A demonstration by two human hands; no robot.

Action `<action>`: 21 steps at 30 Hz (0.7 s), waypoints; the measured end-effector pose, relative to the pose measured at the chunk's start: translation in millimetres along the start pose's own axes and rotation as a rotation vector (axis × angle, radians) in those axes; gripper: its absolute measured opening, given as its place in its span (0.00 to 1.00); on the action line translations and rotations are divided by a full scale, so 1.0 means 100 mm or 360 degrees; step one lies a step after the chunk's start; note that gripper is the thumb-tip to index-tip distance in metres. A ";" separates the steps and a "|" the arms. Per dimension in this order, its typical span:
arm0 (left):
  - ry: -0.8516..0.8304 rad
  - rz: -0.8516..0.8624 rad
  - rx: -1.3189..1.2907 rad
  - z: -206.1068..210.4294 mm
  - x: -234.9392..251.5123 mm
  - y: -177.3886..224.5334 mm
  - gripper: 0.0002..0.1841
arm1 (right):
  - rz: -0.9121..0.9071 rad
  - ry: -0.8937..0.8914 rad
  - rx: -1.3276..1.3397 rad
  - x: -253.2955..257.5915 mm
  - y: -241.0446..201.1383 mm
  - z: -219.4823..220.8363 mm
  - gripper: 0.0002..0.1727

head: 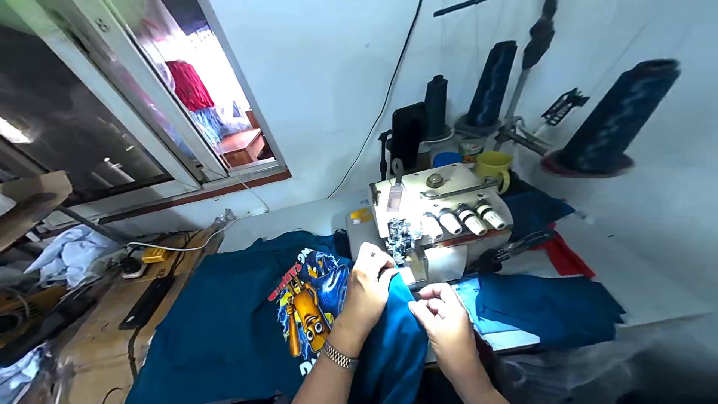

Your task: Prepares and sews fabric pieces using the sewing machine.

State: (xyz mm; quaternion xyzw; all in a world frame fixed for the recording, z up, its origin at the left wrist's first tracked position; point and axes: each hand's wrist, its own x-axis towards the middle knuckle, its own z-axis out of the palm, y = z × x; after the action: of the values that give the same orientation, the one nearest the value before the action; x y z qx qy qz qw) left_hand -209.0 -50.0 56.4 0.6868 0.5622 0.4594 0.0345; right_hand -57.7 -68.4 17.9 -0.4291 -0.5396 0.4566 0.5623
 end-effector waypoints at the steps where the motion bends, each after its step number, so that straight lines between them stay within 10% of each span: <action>1: 0.0035 0.0044 0.0144 0.03 -0.05 0.01 0.02 | 0.0004 0.0002 0.0010 -0.01 0.02 -0.02 0.12; 9: 0.0136 0.0108 0.1071 0.34 -0.51 0.30 0.19 | 0.0006 0.0026 0.0069 -0.02 0.01 -0.04 0.14; 16: -0.0048 -0.0059 0.0224 0.01 -0.24 0.19 0.15 | 0.0157 0.0076 0.0123 0.22 0.00 0.07 0.12; 21: 0.0069 0.0466 -0.0670 -0.95 -0.20 1.10 0.17 | -0.0079 0.0043 0.0132 0.11 0.11 0.06 0.10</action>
State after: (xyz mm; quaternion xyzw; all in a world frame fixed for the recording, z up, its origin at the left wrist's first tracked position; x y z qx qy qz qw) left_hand -190.6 -150.8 161.4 0.7285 0.3494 0.5811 0.0978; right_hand -64.6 -55.1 10.2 -0.3982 -0.5230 0.4587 0.5979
